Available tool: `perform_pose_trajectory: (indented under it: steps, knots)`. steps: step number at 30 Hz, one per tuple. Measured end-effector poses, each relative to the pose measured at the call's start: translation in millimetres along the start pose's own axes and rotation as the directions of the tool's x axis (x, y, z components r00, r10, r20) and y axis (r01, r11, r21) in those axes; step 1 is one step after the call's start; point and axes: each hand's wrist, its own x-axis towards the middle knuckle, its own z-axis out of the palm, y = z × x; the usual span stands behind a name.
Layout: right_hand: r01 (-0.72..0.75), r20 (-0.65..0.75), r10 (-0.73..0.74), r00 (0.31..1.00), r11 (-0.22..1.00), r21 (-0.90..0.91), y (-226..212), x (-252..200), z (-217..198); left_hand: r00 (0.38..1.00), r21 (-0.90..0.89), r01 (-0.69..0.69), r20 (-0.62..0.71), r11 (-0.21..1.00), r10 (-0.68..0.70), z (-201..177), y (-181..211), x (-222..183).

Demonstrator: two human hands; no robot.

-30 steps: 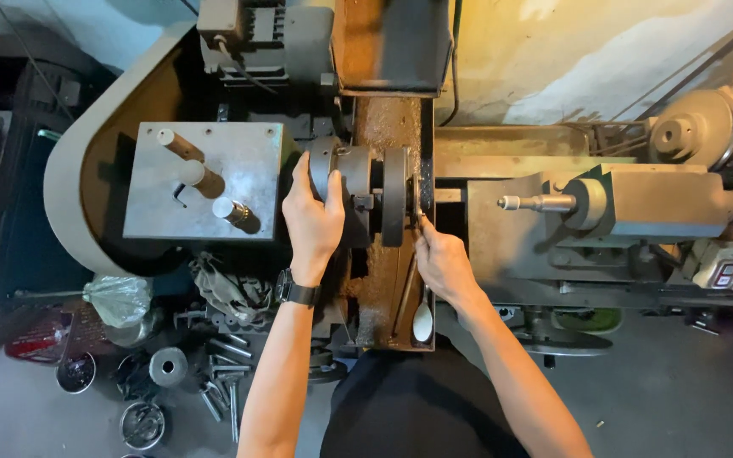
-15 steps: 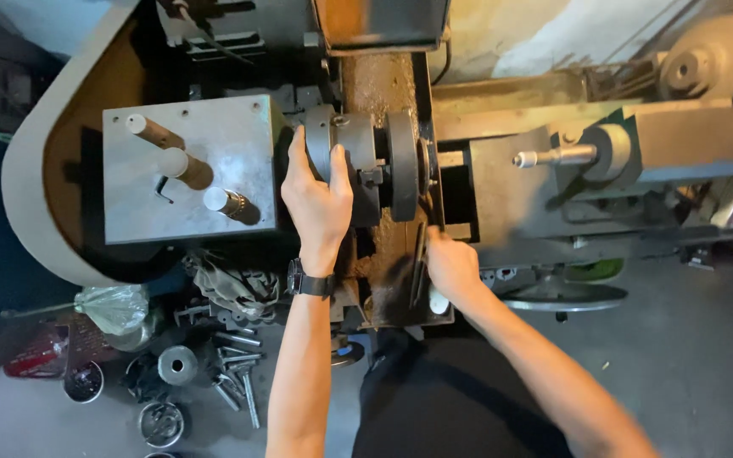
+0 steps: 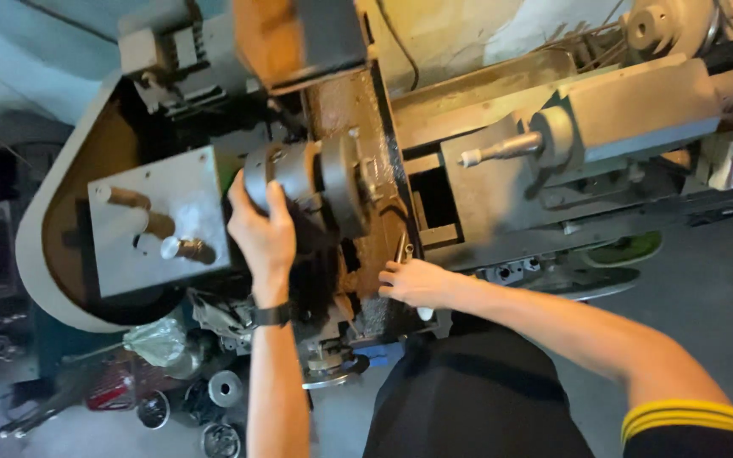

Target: Machine and measure a metal component using a lathe and a caliper.

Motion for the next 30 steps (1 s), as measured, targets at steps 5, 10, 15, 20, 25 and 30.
perform_pose_trajectory:
  steps: [5,10,15,20,25,30]
  knots:
    - [0.05,-0.633,0.223,0.741,0.922,0.384,17.2,-51.2,13.6,0.957,0.347,0.078,0.235,0.935,-0.167,19.2,-28.3,66.2]
    - [-0.049,-0.683,0.426,0.593,0.866,0.498,33.0,-50.9,-9.1,0.786,0.726,0.105,0.358,0.68,-0.504,57.6,-51.1,133.0]
    - [0.126,-0.669,0.497,0.553,0.744,0.656,31.3,-59.5,-17.5,0.76,0.763,0.175,0.297,0.622,-0.578,47.9,-23.5,117.7]
    - [0.301,-0.651,0.509,0.563,0.607,0.735,23.9,-61.4,-23.6,0.967,0.613,0.097,0.128,0.784,-0.22,24.2,12.1,43.0]
    - [0.334,-0.654,0.533,0.536,0.578,0.744,28.0,-52.2,-16.3,0.923,0.42,-0.042,-0.331,0.906,0.196,39.5,-33.6,-105.4]
    - [0.353,-0.676,0.522,0.52,0.589,0.727,32.3,-60.1,-21.8,0.923,0.278,0.384,-0.139,0.88,-0.359,22.8,-79.4,-208.0]
